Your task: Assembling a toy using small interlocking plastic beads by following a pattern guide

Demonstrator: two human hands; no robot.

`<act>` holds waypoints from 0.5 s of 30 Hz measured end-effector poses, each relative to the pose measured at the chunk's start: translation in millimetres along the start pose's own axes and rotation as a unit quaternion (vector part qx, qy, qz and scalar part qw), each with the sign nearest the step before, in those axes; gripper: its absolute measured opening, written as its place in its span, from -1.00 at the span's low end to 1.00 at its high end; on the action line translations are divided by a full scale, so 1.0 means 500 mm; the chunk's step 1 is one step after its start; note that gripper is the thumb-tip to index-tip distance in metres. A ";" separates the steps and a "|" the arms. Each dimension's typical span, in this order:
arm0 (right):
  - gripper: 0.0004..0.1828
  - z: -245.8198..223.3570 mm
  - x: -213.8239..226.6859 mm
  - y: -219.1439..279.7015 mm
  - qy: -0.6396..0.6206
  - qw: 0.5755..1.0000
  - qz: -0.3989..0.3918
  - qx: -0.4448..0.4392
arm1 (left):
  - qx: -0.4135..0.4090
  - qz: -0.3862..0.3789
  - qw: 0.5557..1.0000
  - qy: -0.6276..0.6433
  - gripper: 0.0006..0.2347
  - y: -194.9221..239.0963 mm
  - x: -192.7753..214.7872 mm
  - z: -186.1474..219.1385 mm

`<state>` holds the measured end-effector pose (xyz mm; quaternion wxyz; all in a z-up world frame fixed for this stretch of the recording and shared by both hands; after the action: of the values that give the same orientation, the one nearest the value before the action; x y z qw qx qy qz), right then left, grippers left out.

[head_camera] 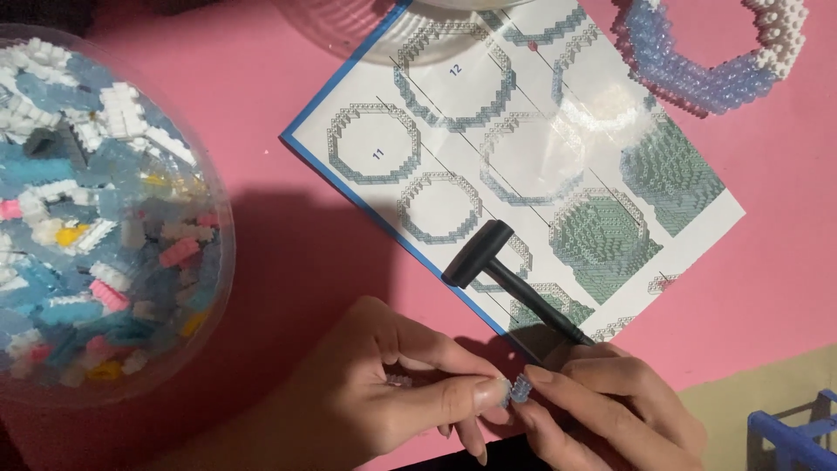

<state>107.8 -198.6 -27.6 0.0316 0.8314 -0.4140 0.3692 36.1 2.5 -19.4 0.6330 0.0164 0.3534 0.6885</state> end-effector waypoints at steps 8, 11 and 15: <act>-0.77 0.010 -0.002 0.005 -0.026 1.000 0.001 -0.015 | 0.030 0.003 0.999 -0.014 -0.84 -0.001 0.000 0.000; -0.72 0.015 -0.003 0.004 -0.055 0.998 -0.005 0.028 | -0.003 -0.001 1.000 -0.008 -0.86 -0.001 0.000 -0.006; -0.72 0.010 -0.011 -0.001 -0.076 0.997 0.008 0.022 | 0.010 0.003 1.000 -0.025 -0.85 0.001 0.001 -0.003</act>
<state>109.1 -196.4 -34.7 -0.0215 0.8545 -0.4132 0.3142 34.7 2.3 -20.7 0.6392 0.0412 0.3444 0.6864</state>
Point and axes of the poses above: each hand's wrist, its own y-axis away from the middle knuckle, its own x-axis out of the back of the hand, z = x × y, the point moved 3 cm from there along -y, towards the middle knuckle
